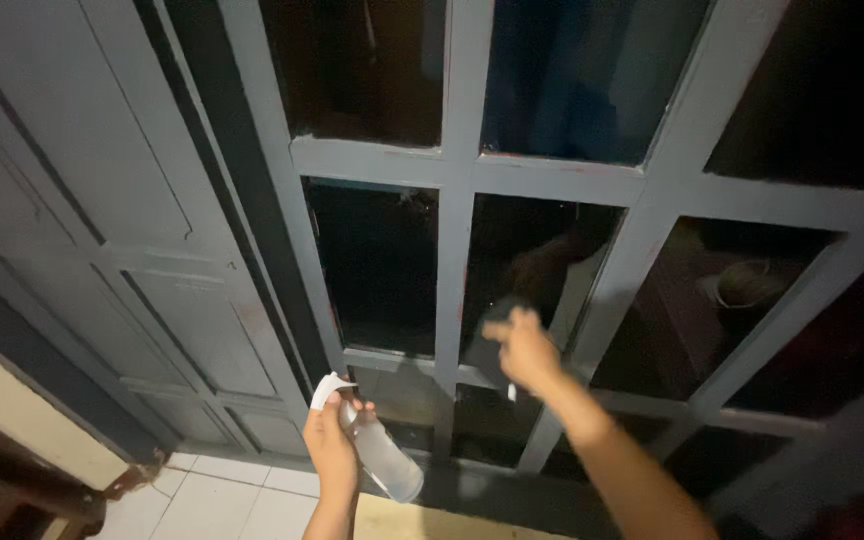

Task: The person cleans glass panes on a door by spraying them with a liquid and wiping them with a cloth.

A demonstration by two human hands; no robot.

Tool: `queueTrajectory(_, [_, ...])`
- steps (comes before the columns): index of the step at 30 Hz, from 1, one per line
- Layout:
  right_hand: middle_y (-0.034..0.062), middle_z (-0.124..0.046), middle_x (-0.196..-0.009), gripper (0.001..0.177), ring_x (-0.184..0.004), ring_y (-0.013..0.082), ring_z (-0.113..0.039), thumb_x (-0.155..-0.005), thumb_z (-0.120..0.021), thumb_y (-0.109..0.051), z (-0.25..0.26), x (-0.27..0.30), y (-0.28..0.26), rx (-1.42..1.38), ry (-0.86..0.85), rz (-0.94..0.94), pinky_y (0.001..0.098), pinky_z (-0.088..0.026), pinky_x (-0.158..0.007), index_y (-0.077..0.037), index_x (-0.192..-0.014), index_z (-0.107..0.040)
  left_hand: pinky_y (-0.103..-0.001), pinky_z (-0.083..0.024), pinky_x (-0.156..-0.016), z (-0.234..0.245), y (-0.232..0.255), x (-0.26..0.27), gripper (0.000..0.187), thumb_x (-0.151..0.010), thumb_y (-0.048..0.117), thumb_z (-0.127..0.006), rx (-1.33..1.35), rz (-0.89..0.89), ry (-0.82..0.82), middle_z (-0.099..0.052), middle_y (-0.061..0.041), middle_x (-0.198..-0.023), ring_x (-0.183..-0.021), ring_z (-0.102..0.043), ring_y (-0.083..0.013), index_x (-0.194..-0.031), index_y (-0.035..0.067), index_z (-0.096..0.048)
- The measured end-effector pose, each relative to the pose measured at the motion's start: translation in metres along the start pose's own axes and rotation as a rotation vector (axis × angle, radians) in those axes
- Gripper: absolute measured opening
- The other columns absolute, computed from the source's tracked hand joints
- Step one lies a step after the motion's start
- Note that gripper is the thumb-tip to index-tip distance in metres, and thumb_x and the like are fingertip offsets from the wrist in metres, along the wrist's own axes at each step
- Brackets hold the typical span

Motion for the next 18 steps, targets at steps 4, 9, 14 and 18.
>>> queueTrajectory(4, [0.0264,-0.053,-0.12,0.051,-0.111,0.043,-0.052,-0.079,-0.065,-0.001,0.151,0.007,-0.034,-0.051,0.748,0.378,0.0479,-0.049,-0.093,-0.019,-0.126,-0.073,-0.034,-0.056,-0.07,-0.011,-0.003,-0.003,0.029,-0.105,0.02,-0.049,0.038,0.013,-0.026,-0.061,-0.007,-0.08,-0.076,-0.066,-0.0196,-0.119,-0.001,-0.064])
queueTrajectory(9, [0.0262,-0.051,-0.112,0.059,-0.11,0.0444,-0.05,-0.076,-0.07,-0.002,0.184,-0.02,-0.036,-0.027,0.822,0.267,0.0493,-0.049,-0.093,-0.023,-0.132,-0.073,-0.033,-0.056,-0.07,-0.022,-0.009,-0.006,0.028,-0.105,0.02,-0.049,0.033,0.029,-0.047,-0.06,-0.007,-0.08,-0.076,-0.067,-0.0196,-0.118,0.001,-0.065])
queueTrajectory(14, [0.0241,-0.052,-0.111,0.057,-0.108,0.0433,-0.051,-0.082,-0.069,-0.005,0.103,-0.024,-0.026,0.01,0.713,0.294,0.048,-0.051,-0.091,-0.027,-0.135,-0.069,-0.034,-0.057,-0.071,-0.018,-0.017,-0.012,0.029,-0.108,0.022,-0.05,-0.024,-0.003,-0.031,-0.063,-0.008,-0.083,-0.077,-0.068,-0.0209,-0.108,-0.005,-0.061])
queueTrajectory(18, [0.0227,-0.053,-0.115,0.054,-0.111,0.0414,-0.052,-0.088,-0.062,-0.005,0.023,-0.01,-0.009,0.013,0.47,0.177,0.0467,-0.052,-0.091,-0.032,-0.134,-0.069,-0.035,-0.057,-0.068,-0.02,-0.018,-0.01,0.028,-0.104,0.021,-0.05,0.03,0.04,-0.029,-0.063,-0.008,-0.082,-0.075,-0.067,-0.0212,-0.113,-0.001,-0.063])
Point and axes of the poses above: each hand's wrist, its own x-axis away from the middle knuckle, its own z-axis out of the back of the hand, y = z × x, the point moved 5 cm from there along -x, towards the middle knuckle
